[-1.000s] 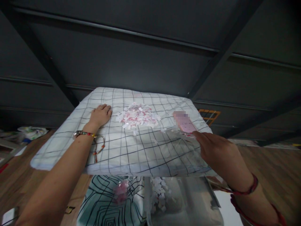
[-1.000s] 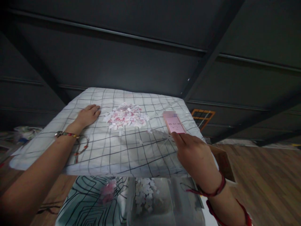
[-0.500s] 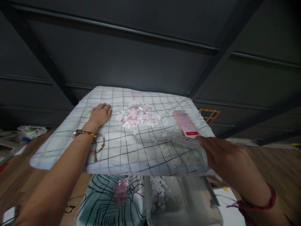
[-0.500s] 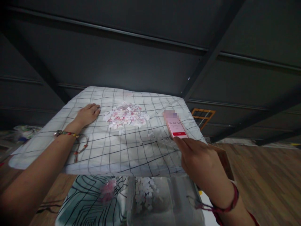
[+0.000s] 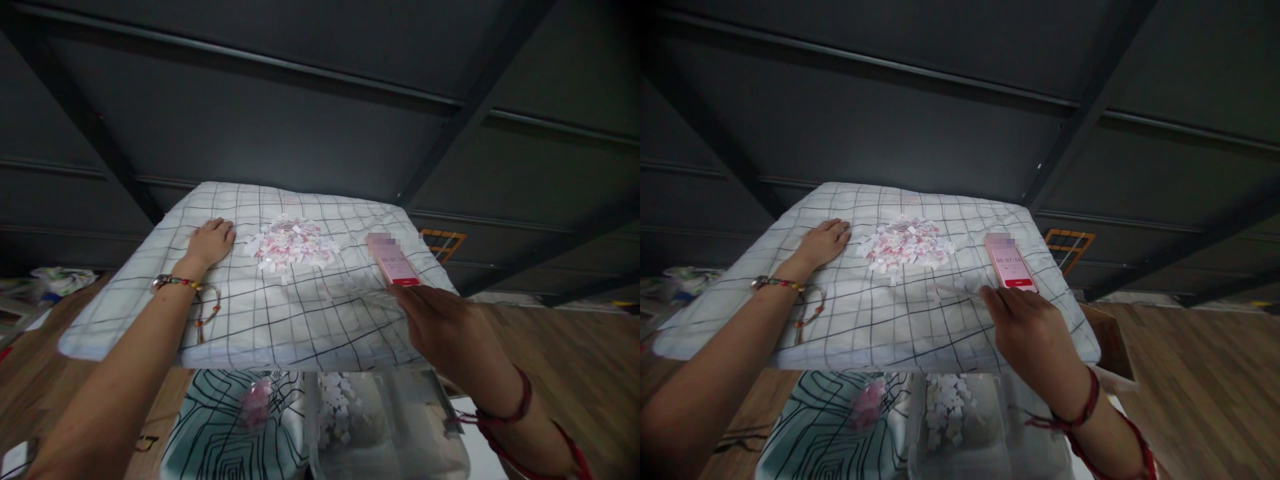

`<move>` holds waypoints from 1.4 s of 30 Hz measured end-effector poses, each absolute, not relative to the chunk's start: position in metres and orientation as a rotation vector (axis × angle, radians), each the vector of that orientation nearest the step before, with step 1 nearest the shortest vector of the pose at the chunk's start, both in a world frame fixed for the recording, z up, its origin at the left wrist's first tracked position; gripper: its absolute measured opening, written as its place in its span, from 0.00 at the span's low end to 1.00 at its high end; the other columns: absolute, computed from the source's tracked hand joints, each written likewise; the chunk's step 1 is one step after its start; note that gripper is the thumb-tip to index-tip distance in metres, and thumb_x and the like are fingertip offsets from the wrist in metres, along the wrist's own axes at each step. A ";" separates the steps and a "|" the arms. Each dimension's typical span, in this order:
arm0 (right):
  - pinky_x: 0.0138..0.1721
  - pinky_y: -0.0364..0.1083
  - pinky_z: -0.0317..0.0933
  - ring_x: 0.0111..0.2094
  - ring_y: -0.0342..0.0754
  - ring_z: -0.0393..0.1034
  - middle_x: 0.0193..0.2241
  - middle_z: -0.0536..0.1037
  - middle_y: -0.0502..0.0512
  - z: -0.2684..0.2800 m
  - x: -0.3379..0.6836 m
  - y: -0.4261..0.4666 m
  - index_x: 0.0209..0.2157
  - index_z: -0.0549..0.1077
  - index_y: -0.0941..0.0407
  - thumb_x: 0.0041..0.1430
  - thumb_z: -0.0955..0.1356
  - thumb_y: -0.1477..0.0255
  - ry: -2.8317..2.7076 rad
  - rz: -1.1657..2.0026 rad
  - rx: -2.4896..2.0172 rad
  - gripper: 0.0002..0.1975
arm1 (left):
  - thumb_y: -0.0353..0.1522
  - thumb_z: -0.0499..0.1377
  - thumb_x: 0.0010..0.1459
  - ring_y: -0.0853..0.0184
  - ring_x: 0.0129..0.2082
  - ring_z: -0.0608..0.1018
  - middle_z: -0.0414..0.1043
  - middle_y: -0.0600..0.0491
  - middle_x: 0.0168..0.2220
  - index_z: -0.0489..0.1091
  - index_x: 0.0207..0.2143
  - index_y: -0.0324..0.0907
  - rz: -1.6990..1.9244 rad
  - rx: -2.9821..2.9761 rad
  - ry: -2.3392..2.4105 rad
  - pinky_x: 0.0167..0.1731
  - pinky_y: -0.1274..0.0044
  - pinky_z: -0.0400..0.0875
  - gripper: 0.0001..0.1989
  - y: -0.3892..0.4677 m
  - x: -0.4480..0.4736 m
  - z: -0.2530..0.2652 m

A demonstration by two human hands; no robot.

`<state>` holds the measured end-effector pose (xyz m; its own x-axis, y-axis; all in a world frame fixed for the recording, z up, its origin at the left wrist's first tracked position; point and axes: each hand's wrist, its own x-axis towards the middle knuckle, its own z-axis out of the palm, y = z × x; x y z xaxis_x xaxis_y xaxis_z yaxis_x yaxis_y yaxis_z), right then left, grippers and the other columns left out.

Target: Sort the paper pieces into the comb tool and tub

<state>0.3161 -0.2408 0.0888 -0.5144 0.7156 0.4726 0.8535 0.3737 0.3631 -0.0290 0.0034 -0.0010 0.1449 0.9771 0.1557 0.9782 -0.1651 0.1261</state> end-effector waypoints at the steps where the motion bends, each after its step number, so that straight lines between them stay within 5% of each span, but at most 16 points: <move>1: 0.26 0.44 0.60 0.23 0.44 0.68 0.23 0.76 0.52 0.088 0.314 -0.237 0.37 0.75 0.61 0.53 0.60 0.86 -2.389 -0.852 -1.383 0.17 | 0.38 0.41 0.65 0.52 0.64 0.63 0.60 0.39 0.64 0.64 0.60 0.38 -0.305 -2.377 -2.034 0.60 0.57 0.60 0.26 0.003 -0.028 0.000; 7: 0.27 0.45 0.61 0.25 0.47 0.70 0.27 0.79 0.56 0.092 0.321 -0.236 0.40 0.75 0.62 0.56 0.60 0.85 -2.318 -0.884 -1.421 0.16 | 0.37 0.41 0.65 0.55 0.65 0.61 0.58 0.41 0.65 0.62 0.62 0.37 -0.247 -2.362 -2.067 0.62 0.62 0.58 0.27 0.000 -0.025 0.005; 14: 0.22 0.46 0.57 0.20 0.47 0.68 0.21 0.75 0.53 0.090 0.335 -0.247 0.37 0.75 0.62 0.58 0.60 0.83 -2.293 -1.072 -1.537 0.13 | 0.37 0.42 0.66 0.54 0.65 0.62 0.58 0.41 0.65 0.63 0.61 0.38 -0.269 -2.364 -2.073 0.62 0.61 0.57 0.26 0.002 -0.026 0.002; 22: 0.26 0.44 0.65 0.23 0.45 0.72 0.25 0.79 0.55 0.086 0.308 -0.258 0.36 0.74 0.61 0.59 0.59 0.84 -2.312 -0.749 -1.422 0.14 | 0.38 0.41 0.66 0.54 0.64 0.62 0.59 0.41 0.65 0.64 0.61 0.39 -0.279 -2.375 -2.034 0.61 0.60 0.59 0.26 0.005 -0.029 -0.003; 42: 0.28 0.43 0.68 0.27 0.45 0.75 0.29 0.81 0.55 0.095 0.319 -0.242 0.37 0.76 0.60 0.59 0.59 0.85 -2.419 -0.525 -1.265 0.16 | 0.38 0.42 0.66 0.53 0.64 0.62 0.60 0.41 0.64 0.64 0.61 0.39 -0.336 -2.398 -2.026 0.61 0.58 0.59 0.26 0.006 -0.031 -0.004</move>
<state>0.3189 -0.2419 0.0951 -0.5348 0.6993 0.4742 0.8330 0.5306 0.1570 -0.0307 0.0064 -0.0038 0.1539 0.9764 0.1517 0.9730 -0.1764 0.1486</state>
